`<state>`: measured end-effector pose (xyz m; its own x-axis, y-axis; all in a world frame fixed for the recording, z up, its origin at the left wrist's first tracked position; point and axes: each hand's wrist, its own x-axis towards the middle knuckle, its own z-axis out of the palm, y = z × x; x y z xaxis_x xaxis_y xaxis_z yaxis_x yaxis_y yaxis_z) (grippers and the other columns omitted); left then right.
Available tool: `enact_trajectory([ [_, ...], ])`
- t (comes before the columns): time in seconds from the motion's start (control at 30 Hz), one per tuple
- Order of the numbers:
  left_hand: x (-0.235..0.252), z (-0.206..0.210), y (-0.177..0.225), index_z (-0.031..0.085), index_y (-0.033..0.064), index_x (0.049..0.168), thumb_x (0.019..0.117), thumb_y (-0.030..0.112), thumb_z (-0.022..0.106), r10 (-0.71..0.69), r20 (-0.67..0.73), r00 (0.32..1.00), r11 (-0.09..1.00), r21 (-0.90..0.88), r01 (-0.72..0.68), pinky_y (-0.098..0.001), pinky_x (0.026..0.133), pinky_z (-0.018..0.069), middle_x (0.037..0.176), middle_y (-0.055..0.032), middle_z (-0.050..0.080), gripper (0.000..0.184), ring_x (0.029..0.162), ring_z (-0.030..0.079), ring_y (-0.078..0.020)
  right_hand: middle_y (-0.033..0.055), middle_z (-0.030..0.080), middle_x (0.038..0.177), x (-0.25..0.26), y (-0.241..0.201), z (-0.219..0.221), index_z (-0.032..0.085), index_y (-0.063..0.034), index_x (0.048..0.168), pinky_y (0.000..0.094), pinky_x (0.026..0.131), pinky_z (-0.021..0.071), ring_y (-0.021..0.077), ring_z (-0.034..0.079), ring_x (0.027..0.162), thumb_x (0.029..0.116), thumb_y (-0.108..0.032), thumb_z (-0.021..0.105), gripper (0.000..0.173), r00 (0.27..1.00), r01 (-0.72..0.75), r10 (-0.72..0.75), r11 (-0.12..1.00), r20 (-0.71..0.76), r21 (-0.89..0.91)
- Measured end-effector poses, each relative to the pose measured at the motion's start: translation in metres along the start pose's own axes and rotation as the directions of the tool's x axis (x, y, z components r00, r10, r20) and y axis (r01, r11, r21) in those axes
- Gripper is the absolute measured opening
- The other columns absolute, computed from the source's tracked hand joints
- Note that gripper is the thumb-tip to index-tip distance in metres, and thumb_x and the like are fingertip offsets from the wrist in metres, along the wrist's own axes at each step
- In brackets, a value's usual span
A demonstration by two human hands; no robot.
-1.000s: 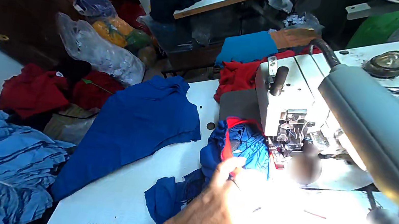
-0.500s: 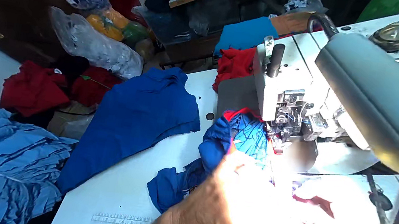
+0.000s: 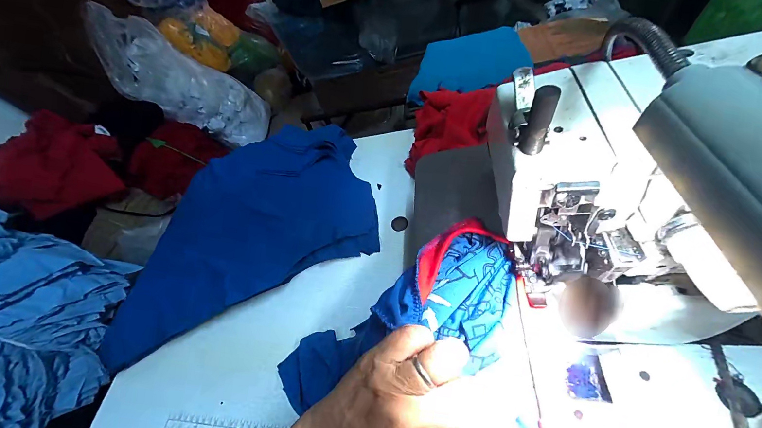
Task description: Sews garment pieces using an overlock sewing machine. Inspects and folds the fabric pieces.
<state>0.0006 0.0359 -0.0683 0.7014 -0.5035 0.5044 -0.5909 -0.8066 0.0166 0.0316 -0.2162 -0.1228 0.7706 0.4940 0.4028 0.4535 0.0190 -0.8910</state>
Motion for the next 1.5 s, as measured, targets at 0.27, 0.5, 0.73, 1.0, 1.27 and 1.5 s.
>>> enact_trajectory([
  [0.27,0.011,0.003,0.003,0.078,0.0203,0.117,0.1008,0.010,0.057,-0.096,0.027,0.995,0.994,0.054,0.095,-0.0289,0.089,0.0500,0.113,0.0022,0.077,0.028,0.102,0.069,-0.0141,-0.0030,0.056,0.109,0.025,0.016,0.016,0.070,-0.0143,0.093,0.0126,0.095,0.0447,-0.0025,0.053,0.108,0.0993,-0.024,0.067,0.011,0.992,0.004,0.000,0.999,-0.130,0.033],
  [0.5,0.007,0.014,0.011,0.075,0.0143,0.121,0.1020,0.009,0.057,-0.054,0.019,0.998,0.998,0.016,0.053,-0.0384,0.115,0.0392,0.119,-0.0037,0.076,0.026,0.120,0.066,-0.0159,-0.0037,0.056,0.109,0.024,0.020,0.024,0.071,-0.0166,0.097,0.0127,0.093,0.0457,-0.0030,0.053,0.106,0.0996,-0.026,0.066,0.011,0.984,0.006,-0.001,1.000,-0.180,0.024],
  [0.73,0.014,0.014,0.006,0.076,0.0142,0.119,0.1004,0.007,0.056,-0.112,0.069,0.991,0.994,0.006,0.112,-0.0389,0.115,0.0428,0.120,-0.0050,0.075,0.029,0.121,0.066,-0.0173,-0.0023,0.059,0.105,0.032,0.024,0.033,0.073,-0.0150,0.099,0.0117,0.088,0.0490,-0.0018,0.057,0.102,0.0988,-0.025,0.065,0.013,0.975,0.008,-0.004,1.000,-0.223,0.017],
  [1.0,0.014,0.015,-0.003,0.076,0.0173,0.120,0.1001,0.009,0.056,-0.135,0.031,0.990,0.991,0.001,0.135,-0.0326,0.103,0.0467,0.122,-0.0030,0.075,0.029,0.118,0.066,-0.0179,0.0049,0.056,0.102,0.040,0.019,0.037,0.075,-0.0069,0.096,0.0131,0.090,0.0433,0.0007,0.053,0.102,0.0989,-0.019,0.065,0.015,0.973,-0.044,0.044,0.999,-0.225,0.009],
  [1.27,0.014,0.016,-0.011,0.078,0.0176,0.116,0.0978,0.008,0.055,-0.206,0.067,0.976,0.977,-0.042,0.209,-0.0362,0.110,0.0471,0.121,-0.0046,0.074,0.031,0.123,0.064,-0.0194,-0.0009,0.058,0.102,0.045,0.026,0.045,0.075,-0.0150,0.095,0.0101,0.091,0.0451,-0.0020,0.054,0.104,0.0979,-0.028,0.066,0.016,0.952,-0.001,-0.019,0.998,-0.307,-0.067],
  [1.5,0.043,0.006,-0.037,0.075,0.0106,0.117,0.0919,0.011,0.063,-0.239,0.076,0.968,0.970,0.053,0.235,-0.0413,0.102,0.0491,0.119,-0.0045,0.072,0.028,0.116,0.065,-0.0217,0.0092,0.060,0.106,0.038,0.016,0.045,0.075,-0.0111,0.115,0.0178,0.095,0.0425,0.0074,0.054,0.106,0.0949,-0.032,0.071,0.029,0.944,-0.073,0.006,0.979,-0.331,-0.189],
])
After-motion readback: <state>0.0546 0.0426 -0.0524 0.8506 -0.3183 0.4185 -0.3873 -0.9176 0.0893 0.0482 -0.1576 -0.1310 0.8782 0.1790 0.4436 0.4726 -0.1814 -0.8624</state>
